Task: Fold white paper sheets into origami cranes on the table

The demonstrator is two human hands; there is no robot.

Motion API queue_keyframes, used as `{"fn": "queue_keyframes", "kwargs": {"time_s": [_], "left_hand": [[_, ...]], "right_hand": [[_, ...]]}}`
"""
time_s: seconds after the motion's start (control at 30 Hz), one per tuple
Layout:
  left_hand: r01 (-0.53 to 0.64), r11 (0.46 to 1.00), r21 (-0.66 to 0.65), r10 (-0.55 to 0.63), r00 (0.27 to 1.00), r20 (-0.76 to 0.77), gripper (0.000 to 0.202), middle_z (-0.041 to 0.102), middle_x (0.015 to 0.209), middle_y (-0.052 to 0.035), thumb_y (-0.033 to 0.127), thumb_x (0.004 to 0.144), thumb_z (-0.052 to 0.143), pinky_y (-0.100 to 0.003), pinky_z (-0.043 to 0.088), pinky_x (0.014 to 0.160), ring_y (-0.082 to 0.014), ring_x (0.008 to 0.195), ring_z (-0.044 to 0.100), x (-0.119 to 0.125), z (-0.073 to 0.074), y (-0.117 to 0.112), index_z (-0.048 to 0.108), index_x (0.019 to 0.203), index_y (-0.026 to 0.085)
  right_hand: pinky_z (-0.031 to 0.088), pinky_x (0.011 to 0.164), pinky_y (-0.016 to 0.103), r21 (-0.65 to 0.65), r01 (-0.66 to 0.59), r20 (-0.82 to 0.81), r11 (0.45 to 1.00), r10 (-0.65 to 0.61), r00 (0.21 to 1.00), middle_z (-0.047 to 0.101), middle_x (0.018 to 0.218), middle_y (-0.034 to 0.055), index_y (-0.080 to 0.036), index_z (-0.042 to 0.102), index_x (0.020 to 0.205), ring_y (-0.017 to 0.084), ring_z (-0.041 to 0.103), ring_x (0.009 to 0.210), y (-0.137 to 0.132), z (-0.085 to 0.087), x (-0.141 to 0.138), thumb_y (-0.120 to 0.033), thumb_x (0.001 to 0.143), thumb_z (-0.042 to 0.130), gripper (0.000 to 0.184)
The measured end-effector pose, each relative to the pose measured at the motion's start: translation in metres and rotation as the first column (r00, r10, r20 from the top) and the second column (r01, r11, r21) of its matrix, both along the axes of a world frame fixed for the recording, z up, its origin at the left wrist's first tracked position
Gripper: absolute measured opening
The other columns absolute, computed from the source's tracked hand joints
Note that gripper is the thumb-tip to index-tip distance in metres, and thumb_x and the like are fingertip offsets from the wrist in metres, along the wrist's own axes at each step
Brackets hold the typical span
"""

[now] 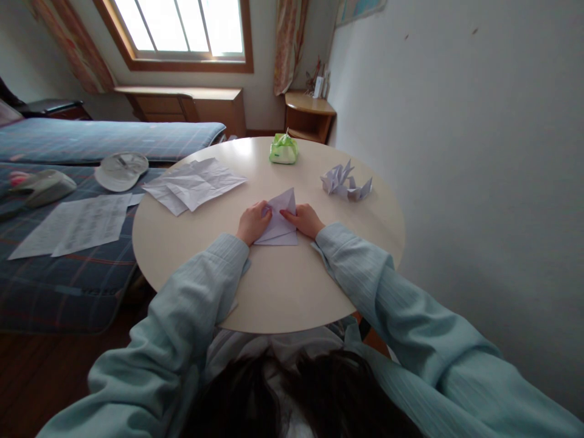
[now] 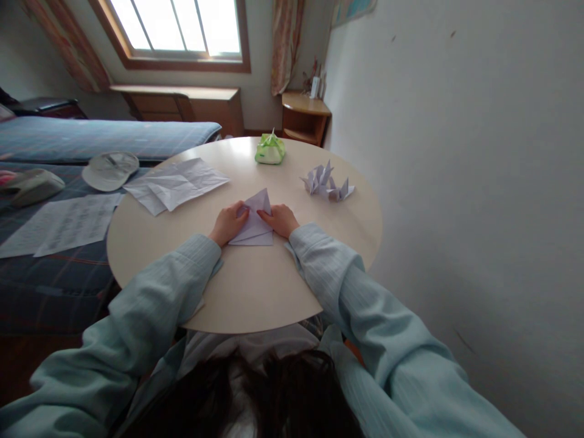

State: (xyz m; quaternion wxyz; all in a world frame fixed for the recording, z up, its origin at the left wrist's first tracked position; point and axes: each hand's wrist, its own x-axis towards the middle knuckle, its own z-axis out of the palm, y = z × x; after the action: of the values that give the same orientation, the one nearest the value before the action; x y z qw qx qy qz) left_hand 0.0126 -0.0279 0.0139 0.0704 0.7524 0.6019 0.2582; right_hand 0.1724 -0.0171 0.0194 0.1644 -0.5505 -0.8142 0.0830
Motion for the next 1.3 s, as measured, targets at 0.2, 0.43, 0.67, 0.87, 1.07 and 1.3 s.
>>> {"fn": "queue_keyframes", "kwargs": {"time_s": [0.2, 0.43, 0.67, 0.87, 1.07, 1.3], "left_hand": [[0.008, 1.000, 0.001, -0.008, 1.000, 0.003, 0.019, 0.064, 0.091, -0.0082, 0.026, 0.082, 0.041, -0.027, 0.039, 0.068, -0.0204, 0.085, 0.058, -0.0003, -0.0009, 0.0006, 0.057, 0.088, 0.018], [0.012, 1.000, 0.005, -0.012, 1.000, 0.021, 0.018, 0.064, 0.091, -0.0079, 0.026, 0.081, 0.041, -0.027, 0.039, 0.068, -0.0199, 0.084, 0.058, -0.0006, -0.0013, 0.0010, 0.056, 0.087, 0.018], [0.017, 1.000, 0.017, -0.018, 0.999, 0.036, 0.016, 0.064, 0.088, -0.0071, 0.026, 0.081, 0.042, -0.026, 0.039, 0.067, -0.0191, 0.081, 0.058, -0.0009, -0.0023, 0.0016, 0.056, 0.085, 0.018], [0.019, 1.000, 0.012, -0.019, 0.998, 0.054, 0.017, 0.064, 0.089, -0.0073, 0.026, 0.081, 0.042, -0.027, 0.039, 0.068, -0.0193, 0.082, 0.058, -0.0005, -0.0015, 0.0007, 0.056, 0.085, 0.018], [0.020, 1.000, 0.013, -0.020, 0.999, 0.048, 0.017, 0.064, 0.089, -0.0076, 0.026, 0.080, 0.042, -0.027, 0.039, 0.068, -0.0194, 0.082, 0.058, -0.0007, -0.0025, 0.0013, 0.057, 0.086, 0.018], [0.016, 1.000, 0.001, -0.016, 0.999, 0.035, 0.017, 0.064, 0.090, -0.0080, 0.026, 0.081, 0.042, -0.027, 0.039, 0.069, -0.0194, 0.083, 0.057, 0.0000, -0.0008, 0.0012, 0.056, 0.086, 0.018]], "right_hand": [[0.029, 0.055, 0.021, 0.008, -0.004, 0.002, 1.000, 0.004, 1.000, 0.068, 0.077, 0.0089, -0.011, 0.069, 0.081, 0.014, 0.057, 0.066, 0.0005, -0.0009, 0.0002, -0.043, 0.085, 0.038, 0.045], [0.030, 0.055, 0.022, -0.010, 0.010, 0.017, 1.000, -0.009, 1.000, 0.068, 0.080, 0.0103, -0.011, 0.068, 0.083, 0.015, 0.058, 0.067, -0.0007, 0.0013, -0.0004, -0.045, 0.086, 0.036, 0.048], [0.030, 0.056, 0.022, -0.012, 0.016, 0.029, 1.000, -0.015, 0.999, 0.068, 0.080, 0.0111, -0.010, 0.068, 0.084, 0.015, 0.058, 0.068, -0.0027, 0.0037, -0.0011, -0.046, 0.086, 0.035, 0.049], [0.030, 0.056, 0.023, -0.012, 0.014, 0.041, 1.000, -0.014, 0.999, 0.068, 0.080, 0.0109, -0.011, 0.068, 0.083, 0.015, 0.058, 0.068, -0.0026, 0.0038, -0.0011, -0.045, 0.086, 0.036, 0.048], [0.030, 0.056, 0.022, -0.004, -0.001, 0.043, 1.000, 0.001, 0.999, 0.068, 0.079, 0.0097, -0.011, 0.068, 0.083, 0.015, 0.058, 0.069, -0.0031, 0.0041, -0.0006, -0.043, 0.086, 0.037, 0.045], [0.030, 0.056, 0.022, -0.003, -0.020, 0.039, 1.000, 0.020, 0.999, 0.068, 0.081, 0.0095, -0.012, 0.068, 0.084, 0.015, 0.058, 0.069, -0.0027, 0.0030, -0.0001, -0.041, 0.086, 0.038, 0.042]]}}
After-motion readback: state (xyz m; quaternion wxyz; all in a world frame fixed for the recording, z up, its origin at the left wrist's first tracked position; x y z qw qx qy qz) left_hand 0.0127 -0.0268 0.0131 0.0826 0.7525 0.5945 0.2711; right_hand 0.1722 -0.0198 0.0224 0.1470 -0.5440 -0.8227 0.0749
